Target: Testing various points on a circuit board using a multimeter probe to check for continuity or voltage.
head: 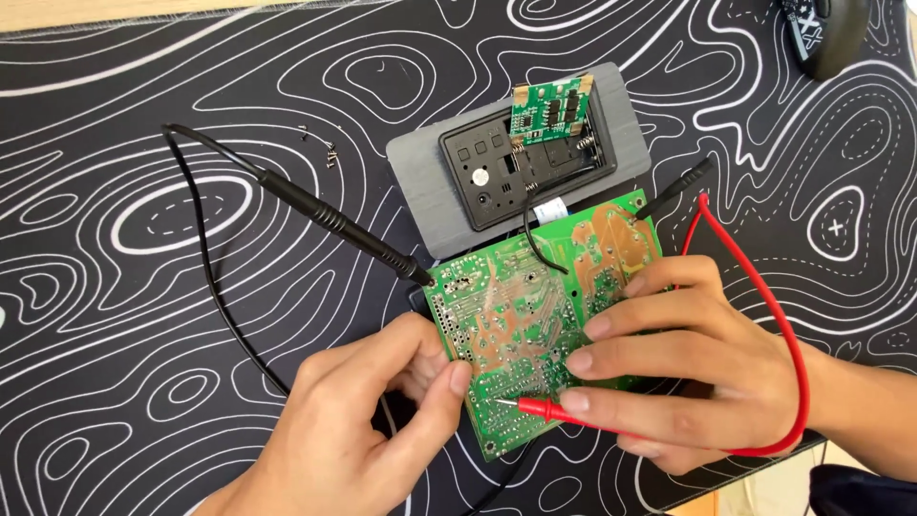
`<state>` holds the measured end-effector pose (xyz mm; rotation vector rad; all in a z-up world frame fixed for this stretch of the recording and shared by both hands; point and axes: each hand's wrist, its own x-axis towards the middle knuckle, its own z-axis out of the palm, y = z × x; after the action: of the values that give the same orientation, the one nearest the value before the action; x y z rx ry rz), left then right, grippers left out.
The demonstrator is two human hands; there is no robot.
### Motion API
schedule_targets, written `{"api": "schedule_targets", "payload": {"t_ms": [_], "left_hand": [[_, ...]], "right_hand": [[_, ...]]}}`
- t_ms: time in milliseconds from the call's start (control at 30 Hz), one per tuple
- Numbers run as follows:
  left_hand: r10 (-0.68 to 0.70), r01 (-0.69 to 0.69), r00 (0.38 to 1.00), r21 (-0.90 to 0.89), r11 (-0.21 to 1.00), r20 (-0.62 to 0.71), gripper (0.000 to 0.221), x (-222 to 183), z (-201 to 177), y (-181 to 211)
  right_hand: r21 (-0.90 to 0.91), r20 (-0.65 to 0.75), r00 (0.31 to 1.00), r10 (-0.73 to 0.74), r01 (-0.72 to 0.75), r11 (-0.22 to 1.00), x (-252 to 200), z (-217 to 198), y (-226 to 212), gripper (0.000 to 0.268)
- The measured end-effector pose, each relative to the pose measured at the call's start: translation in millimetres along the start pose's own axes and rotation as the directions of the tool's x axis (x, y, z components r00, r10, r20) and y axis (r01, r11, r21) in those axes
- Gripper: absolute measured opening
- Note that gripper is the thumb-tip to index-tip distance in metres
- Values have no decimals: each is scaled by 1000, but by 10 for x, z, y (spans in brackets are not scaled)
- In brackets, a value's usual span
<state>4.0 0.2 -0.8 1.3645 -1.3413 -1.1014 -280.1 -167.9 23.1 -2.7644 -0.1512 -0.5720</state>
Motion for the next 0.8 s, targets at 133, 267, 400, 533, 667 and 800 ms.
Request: {"api": "schedule_targets", "payload": {"t_ms": [133, 267, 400, 533, 667, 800], "left_hand": [[3, -3, 1000, -13, 1000, 6, 22, 5, 1, 12], [-7, 7, 1000, -4, 1000, 3, 23, -2, -1, 3], [14, -14, 1000, 6, 1000, -4, 22, 10, 0, 2], [7, -7, 1000, -2, 1000, -9, 22, 11, -8, 14], [3, -3, 1000, -19, 1000, 6, 21, 11, -20, 17], [-2, 2, 1000, -15, 1000, 17, 21, 12, -34, 18]], "right_hand": [[73, 21, 999, 48, -49, 996, 1, -30, 20, 40], [110, 24, 996, 82, -85, 990, -14, -31, 30, 39], [100, 16, 996, 85, -86, 991, -15, -30, 45, 37], [123, 61, 994, 88, -95, 988, -10, -46, 59, 40], [94, 75, 993, 92, -99, 991, 4, -36, 56, 43], [82, 64, 993, 98, -104, 991, 18, -26, 56, 42]]}}
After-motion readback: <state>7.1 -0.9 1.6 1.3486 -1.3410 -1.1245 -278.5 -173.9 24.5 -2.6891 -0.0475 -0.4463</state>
